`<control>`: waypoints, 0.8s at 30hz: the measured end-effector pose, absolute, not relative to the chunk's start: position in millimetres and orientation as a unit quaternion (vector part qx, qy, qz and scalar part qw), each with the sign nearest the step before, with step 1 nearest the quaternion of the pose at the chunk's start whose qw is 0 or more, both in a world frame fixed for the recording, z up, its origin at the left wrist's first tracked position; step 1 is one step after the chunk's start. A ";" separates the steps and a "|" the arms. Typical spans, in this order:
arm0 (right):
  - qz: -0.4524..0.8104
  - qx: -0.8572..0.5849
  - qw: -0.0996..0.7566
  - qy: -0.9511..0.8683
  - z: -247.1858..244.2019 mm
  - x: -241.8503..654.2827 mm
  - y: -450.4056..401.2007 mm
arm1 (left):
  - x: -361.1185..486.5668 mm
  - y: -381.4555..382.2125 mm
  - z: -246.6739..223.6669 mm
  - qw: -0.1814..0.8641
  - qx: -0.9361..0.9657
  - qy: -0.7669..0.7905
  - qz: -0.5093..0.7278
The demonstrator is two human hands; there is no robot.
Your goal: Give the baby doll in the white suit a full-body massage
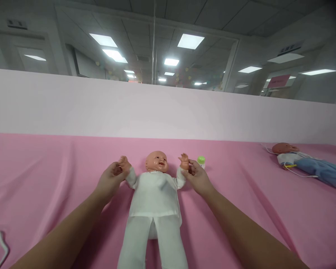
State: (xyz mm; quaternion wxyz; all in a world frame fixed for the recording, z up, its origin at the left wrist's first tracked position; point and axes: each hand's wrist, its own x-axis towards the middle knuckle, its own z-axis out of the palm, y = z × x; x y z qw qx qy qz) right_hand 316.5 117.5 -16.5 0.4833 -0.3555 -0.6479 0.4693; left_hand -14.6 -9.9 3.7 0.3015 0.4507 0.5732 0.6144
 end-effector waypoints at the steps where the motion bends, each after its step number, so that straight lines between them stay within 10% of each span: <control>1: 0.458 -0.328 0.477 -0.675 -12.6 314.4 110.4 | -8.4 -13.4 7.2 0.295 0.488 0.569 0.593; 12: 0.286 -0.161 0.307 -0.894 6.6 301.0 69.6 | 10.4 -25.3 18.1 0.133 0.722 0.594 0.328; 24: 0.273 -0.428 0.522 -0.686 -27.1 313.8 140.2 | -8.8 -3.3 7.6 0.061 0.472 0.765 0.434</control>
